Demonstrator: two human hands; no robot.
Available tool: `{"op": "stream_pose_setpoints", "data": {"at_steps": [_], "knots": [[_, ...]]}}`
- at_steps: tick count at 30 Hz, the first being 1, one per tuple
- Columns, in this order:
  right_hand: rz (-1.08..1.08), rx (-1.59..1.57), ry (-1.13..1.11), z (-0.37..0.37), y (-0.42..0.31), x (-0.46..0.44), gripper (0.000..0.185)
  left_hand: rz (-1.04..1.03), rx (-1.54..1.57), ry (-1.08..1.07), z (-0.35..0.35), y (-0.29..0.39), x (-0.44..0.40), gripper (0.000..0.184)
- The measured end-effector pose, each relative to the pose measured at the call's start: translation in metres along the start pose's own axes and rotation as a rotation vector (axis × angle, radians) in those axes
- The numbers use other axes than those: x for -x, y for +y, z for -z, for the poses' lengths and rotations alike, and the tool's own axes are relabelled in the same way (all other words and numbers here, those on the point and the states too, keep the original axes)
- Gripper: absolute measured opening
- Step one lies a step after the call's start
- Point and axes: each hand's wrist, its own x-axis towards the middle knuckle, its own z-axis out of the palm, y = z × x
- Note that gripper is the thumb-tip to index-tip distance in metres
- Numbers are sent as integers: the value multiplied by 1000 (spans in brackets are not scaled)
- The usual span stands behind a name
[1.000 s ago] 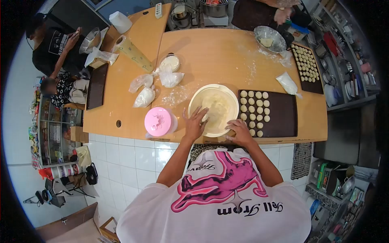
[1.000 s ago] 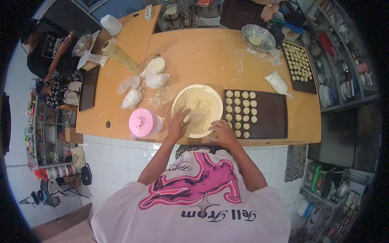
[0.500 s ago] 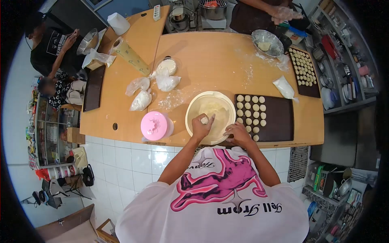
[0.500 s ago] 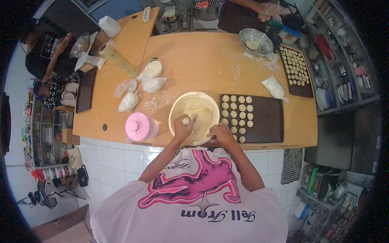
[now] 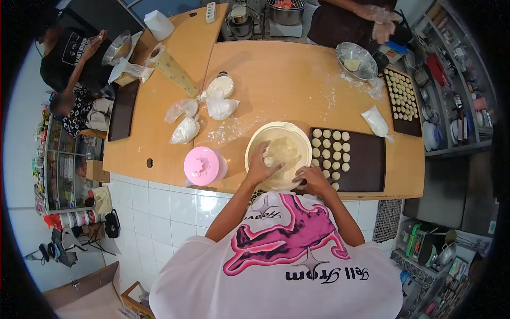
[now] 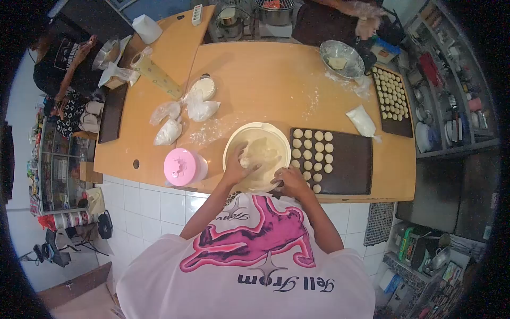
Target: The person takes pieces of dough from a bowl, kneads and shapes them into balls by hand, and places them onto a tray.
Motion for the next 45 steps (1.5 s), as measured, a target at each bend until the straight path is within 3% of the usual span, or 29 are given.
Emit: {"op": "stream_pose_setpoints", "data": {"at_steps": [3,5,8,11,14,17,20,23,26,29,32,35,37,39,42,45], "knots": [[5,-34,-22,-2,0,-2,31,-26,-125,-231,10,-1,2,62],[28,-45,-3,-4,3,-3,32,-158,-341,-343,16,9,3,67],[33,-89,-8,-1,1,-4,32,-232,-293,-399,21,14,1,44],[66,-98,22,1,-1,-3,33,-327,-394,-435,18,-1,3,37],[-132,-387,-15,1,-2,-7,34,-238,-368,-440,9,-10,9,24],[87,-156,74,5,-4,-5,38,-269,-366,-230,2,-4,9,21],[131,-166,99,-2,0,-7,38,84,180,-165,-1,9,6,23],[58,-209,51,1,-5,-8,36,167,134,-132,2,16,2,33],[-4,-350,34,-1,-4,-9,36,281,159,-74,1,10,1,31],[52,-276,34,-6,5,-12,37,350,51,-57,5,13,-2,37],[226,-70,135,-4,2,-8,36,124,-44,24,1,-7,0,42],[55,-266,45,-2,0,-11,38,276,-23,-96,6,-13,-4,30],[92,-220,58,-6,5,-13,39,213,193,-97,8,11,0,28],[119,-185,65,-9,9,-12,39,150,262,-125,9,8,1,40],[157,-146,58,-6,8,-15,34,65,77,-144,13,-14,-5,62],[138,-151,19,0,5,-15,29,69,-157,-94,10,-9,-6,65]]}}
